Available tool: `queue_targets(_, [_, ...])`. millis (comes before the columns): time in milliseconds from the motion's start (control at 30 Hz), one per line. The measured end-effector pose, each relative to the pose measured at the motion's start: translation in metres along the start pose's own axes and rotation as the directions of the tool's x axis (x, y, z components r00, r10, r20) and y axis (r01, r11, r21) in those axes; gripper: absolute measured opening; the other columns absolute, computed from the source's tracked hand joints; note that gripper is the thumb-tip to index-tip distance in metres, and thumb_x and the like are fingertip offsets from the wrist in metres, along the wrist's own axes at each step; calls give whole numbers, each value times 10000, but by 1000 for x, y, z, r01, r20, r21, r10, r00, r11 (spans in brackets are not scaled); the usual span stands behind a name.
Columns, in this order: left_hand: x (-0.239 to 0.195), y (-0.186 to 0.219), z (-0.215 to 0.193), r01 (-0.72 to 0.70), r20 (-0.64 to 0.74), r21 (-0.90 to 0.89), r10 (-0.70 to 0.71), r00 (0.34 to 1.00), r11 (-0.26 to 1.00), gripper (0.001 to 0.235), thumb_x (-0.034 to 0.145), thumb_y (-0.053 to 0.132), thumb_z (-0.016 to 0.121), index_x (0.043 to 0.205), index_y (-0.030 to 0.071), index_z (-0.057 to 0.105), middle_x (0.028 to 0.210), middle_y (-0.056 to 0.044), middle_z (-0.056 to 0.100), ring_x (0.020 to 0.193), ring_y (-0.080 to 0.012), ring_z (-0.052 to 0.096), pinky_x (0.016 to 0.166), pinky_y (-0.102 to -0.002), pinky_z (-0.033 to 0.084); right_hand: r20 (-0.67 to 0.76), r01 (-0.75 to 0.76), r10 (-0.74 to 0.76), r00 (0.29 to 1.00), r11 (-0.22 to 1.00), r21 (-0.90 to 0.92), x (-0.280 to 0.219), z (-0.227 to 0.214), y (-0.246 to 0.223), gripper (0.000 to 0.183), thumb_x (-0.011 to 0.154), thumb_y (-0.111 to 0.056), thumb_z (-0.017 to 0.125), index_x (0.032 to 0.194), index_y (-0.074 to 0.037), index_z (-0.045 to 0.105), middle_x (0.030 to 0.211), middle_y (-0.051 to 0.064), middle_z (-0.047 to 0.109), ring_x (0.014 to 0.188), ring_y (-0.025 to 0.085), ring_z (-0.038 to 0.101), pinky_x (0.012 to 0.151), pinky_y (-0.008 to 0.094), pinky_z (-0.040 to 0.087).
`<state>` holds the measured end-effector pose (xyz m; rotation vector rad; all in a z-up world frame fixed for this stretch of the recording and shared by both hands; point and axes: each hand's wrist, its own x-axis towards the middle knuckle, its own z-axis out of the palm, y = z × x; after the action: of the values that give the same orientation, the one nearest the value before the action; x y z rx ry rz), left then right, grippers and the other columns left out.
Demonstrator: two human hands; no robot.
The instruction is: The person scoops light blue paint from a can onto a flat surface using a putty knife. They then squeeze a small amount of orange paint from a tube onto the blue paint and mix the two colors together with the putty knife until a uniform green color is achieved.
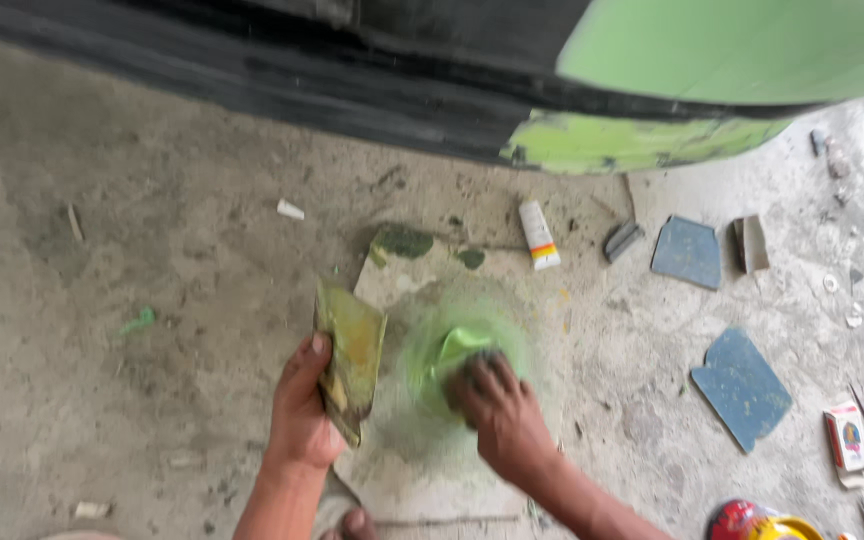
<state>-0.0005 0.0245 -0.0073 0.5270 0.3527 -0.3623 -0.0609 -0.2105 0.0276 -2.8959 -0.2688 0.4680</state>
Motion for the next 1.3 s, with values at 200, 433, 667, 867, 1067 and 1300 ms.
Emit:
queue_targets(200, [-2,-7,3,21,-15,-32,-21,1000,999,325,904,267,668,1125,29,668,1024,-130,725,911,-253,699,674,-347,584,-55,12,-11,998,1000,23,1,-4,2,410,779,-46,520,1118,-233,652,1048,-6,633,1040,302,549,673,463,448])
queue_targets(433, [-7,-7,14,39,-45,-16,-40,998,999,354,902,263,647,1128,-10,645,1037,-165,715,944,-289,690,744,-389,574,102,-29,23,995,998,61,-2,9,4,343,901,-51,460,1144,-220,634,1163,-1,639,1035,219,543,828,406,447])
queue_targets(667, [3,-7,19,2,-37,2,-2,999,1000,308,898,255,658,1100,23,672,1040,-146,723,940,-280,694,734,-404,573,-217,63,-62,974,998,-3,1,4,5,443,804,-82,585,1232,-198,597,1272,46,622,1213,329,513,844,484,441])
queue_targets(867, [-2,-3,18,47,-38,51,-45,998,998,425,865,309,686,1121,-28,649,924,-145,723,785,-254,702,550,-341,555,-294,54,-309,905,766,-641,-70,96,32,882,746,-325,292,1588,-176,75,1635,94,88,1532,319,52,1222,499,87])
queue_targets(1067, [1,-4,21,52,-61,2,-51,997,999,480,899,260,595,1302,1,566,1197,-182,652,1098,-345,629,855,-452,563,-69,590,-628,775,759,-276,3,-28,25,498,788,-206,690,1274,-160,596,1290,132,595,1280,401,443,1016,564,381])
queue_targets(1300, [-5,-12,25,7,-100,-5,-7,995,1000,311,880,230,656,1095,6,673,1041,-173,723,949,-297,693,769,-429,575,217,754,-754,620,495,-433,65,-27,28,165,818,-310,708,981,-288,693,1133,-24,656,1191,273,517,994,416,369])
